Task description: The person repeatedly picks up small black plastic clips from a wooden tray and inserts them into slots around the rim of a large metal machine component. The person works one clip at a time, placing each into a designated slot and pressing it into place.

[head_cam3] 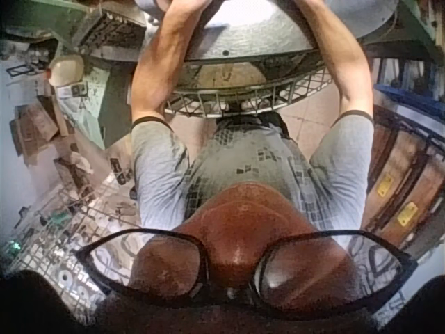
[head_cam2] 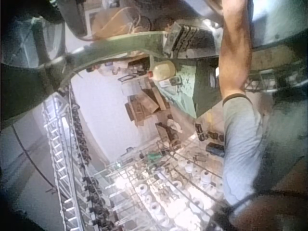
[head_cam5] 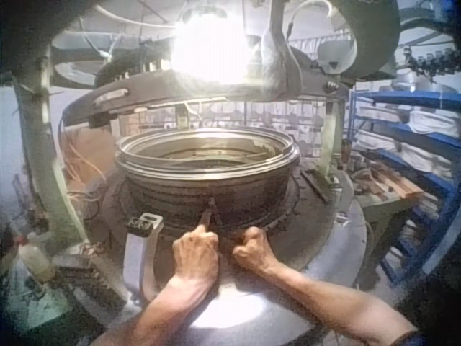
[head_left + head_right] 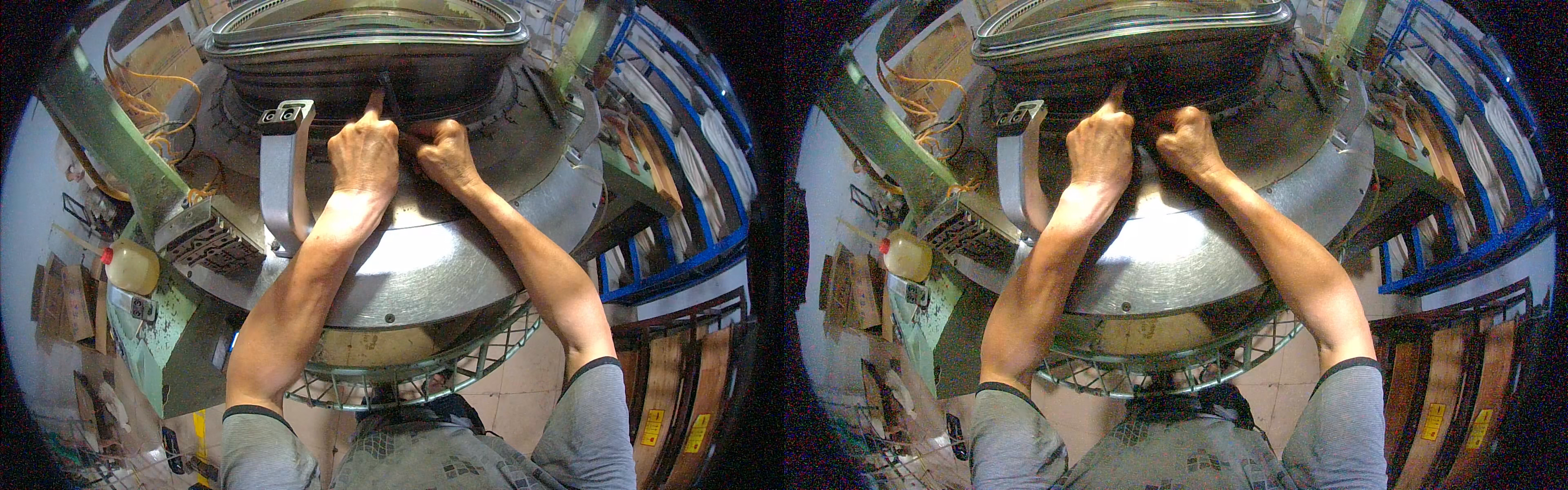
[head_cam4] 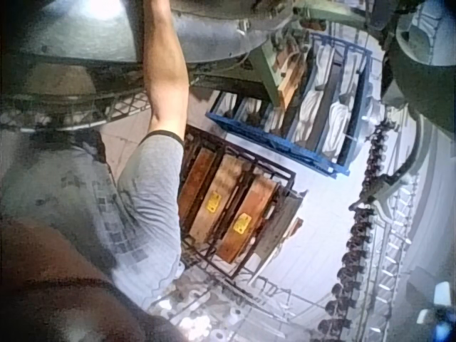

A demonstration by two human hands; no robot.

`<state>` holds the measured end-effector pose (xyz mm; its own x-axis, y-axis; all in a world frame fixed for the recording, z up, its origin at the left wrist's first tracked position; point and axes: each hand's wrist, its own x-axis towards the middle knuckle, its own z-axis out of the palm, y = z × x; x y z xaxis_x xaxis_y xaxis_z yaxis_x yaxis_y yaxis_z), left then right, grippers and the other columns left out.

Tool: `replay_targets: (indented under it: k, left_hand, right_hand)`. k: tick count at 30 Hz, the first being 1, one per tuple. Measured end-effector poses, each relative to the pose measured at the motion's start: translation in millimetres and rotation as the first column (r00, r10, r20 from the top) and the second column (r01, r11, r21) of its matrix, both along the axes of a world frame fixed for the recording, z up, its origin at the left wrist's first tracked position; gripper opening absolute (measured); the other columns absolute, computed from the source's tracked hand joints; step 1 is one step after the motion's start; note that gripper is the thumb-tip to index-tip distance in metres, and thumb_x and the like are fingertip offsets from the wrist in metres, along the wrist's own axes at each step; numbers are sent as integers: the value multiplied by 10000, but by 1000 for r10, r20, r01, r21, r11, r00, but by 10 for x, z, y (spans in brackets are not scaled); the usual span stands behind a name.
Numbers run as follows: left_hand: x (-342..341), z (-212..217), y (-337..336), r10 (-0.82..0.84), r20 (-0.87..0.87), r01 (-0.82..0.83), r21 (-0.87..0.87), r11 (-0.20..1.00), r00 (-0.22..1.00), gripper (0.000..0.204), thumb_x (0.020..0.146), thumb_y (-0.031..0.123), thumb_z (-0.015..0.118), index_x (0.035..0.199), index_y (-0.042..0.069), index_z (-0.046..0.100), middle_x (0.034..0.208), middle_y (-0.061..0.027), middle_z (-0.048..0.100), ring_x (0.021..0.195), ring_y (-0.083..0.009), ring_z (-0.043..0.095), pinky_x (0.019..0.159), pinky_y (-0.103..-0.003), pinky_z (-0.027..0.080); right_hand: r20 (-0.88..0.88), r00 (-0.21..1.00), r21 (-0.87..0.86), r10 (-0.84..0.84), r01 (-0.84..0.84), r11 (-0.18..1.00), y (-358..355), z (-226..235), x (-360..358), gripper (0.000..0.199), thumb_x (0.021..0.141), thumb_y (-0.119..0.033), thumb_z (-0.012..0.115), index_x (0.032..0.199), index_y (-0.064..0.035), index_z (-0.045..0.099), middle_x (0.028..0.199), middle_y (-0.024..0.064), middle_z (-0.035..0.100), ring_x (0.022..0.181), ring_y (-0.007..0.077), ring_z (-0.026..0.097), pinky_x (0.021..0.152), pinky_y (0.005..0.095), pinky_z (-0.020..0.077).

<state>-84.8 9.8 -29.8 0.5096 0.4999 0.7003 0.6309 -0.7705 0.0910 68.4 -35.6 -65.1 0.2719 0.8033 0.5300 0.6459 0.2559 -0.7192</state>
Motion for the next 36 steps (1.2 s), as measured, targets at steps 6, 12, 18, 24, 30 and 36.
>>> replay_targets:
  k: [6, 12, 18, 24, 30, 36]
  left_hand:
    - [-6, -9, 17, 13, -33, -12, 37, 999, 999, 98, 812, 58, 664, 793, 13, 749, 1074, -153, 719, 803, -318, 746, 657, -400, 612]
    - [-13, 10, 3, 27, -61, -25, 20, 999, 998, 93, 822, 74, 675, 814, 26, 755, 914, -146, 711, 796, -314, 746, 652, -404, 607]
    - [-19, 14, -6, 12, -51, -12, 12, 1000, 999, 72, 813, 79, 696, 811, 57, 764, 882, -147, 705, 790, -320, 743, 652, -414, 602]
    - [-12, 32, -21, 22, -37, -22, -2, 1000, 999, 77, 816, 77, 693, 797, 44, 760, 879, -140, 706, 796, -321, 744, 653, -415, 601]
    - [-29, 54, -44, 23, -90, -23, -2, 1000, 996, 85, 811, 55, 690, 829, 21, 765, 1077, -157, 714, 818, -326, 746, 667, -398, 615]
    - [-21, 53, -34, 19, -105, -22, -25, 999, 994, 82, 813, 28, 685, 826, 8, 763, 1230, -156, 675, 822, -324, 747, 665, -391, 622]
  right_hand:
    - [60, 998, 27, -9, 7, 1000, -4, 8, -2, 132, 871, -85, 672, 878, 24, 747, 662, 50, 691, 578, 78, 594, 514, 283, 485]
    - [23, 999, -27, -22, 23, 999, -20, 38, -8, 247, 733, -84, 602, 901, 6, 759, 783, 176, 714, 697, 218, 689, 671, 347, 549]
    - [9, 999, -61, -44, 45, 997, -17, 43, -8, 321, 662, -84, 570, 903, -7, 768, 826, 234, 723, 735, 287, 732, 736, 376, 576]
    - [23, 1000, -13, -5, 5, 1000, -8, 22, 3, 143, 860, -103, 682, 881, 23, 745, 653, 47, 683, 589, 71, 587, 525, 284, 483]
    - [65, 997, -2, -46, 46, 999, -28, 37, -22, 146, 853, -112, 684, 864, 22, 740, 650, 70, 687, 589, 78, 584, 533, 302, 487]
    - [95, 994, 10, -59, 59, 998, -29, 49, -25, 155, 854, -118, 680, 859, 27, 735, 658, 91, 692, 621, 77, 585, 565, 307, 495]
